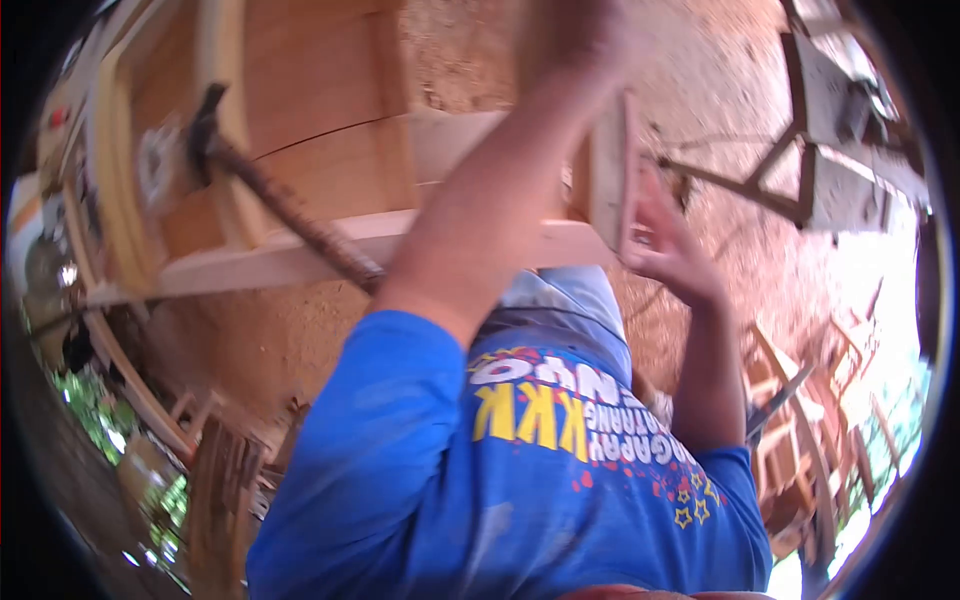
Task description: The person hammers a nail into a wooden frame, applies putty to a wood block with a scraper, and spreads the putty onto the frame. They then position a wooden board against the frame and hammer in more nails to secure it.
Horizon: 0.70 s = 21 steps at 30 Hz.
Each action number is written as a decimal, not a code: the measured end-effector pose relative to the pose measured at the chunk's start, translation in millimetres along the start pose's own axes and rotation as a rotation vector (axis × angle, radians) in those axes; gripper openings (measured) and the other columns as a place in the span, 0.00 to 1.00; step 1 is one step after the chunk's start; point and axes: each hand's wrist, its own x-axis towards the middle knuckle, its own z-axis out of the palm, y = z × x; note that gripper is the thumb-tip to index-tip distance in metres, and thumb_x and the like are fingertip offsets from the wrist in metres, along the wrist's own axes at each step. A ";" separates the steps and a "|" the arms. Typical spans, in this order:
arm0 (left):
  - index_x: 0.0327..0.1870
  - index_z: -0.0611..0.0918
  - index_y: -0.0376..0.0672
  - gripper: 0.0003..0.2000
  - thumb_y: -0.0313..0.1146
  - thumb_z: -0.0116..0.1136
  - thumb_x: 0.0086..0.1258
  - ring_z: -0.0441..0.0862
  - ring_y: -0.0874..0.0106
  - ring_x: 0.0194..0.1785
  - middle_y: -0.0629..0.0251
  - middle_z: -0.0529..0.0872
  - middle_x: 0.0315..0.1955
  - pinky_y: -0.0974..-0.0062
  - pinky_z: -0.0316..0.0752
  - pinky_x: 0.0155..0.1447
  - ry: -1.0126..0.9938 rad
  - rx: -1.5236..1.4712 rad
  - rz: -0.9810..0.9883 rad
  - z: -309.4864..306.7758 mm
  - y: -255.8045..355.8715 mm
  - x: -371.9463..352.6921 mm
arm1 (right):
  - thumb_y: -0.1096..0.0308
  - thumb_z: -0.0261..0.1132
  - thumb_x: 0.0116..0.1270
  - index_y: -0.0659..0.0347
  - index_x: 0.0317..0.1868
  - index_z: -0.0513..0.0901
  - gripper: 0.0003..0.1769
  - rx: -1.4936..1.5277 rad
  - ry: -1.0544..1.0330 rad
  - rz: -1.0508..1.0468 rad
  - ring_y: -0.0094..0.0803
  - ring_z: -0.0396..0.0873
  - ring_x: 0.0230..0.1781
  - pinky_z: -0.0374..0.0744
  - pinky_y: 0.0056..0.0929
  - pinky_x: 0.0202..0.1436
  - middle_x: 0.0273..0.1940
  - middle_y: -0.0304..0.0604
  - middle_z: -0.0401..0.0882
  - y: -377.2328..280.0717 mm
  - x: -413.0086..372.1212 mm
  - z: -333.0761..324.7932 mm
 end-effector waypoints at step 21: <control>0.81 0.38 0.20 0.57 0.22 0.73 0.62 0.86 0.46 0.60 0.23 0.54 0.77 0.67 0.92 0.52 -0.230 -0.087 -0.127 -41.4 19.4 0.1 | 0.68 0.69 0.59 0.73 0.57 0.72 0.29 -0.385 -0.130 -0.255 0.61 0.87 0.49 0.84 0.48 0.54 0.45 0.66 0.85 -207.5 176.9 303.2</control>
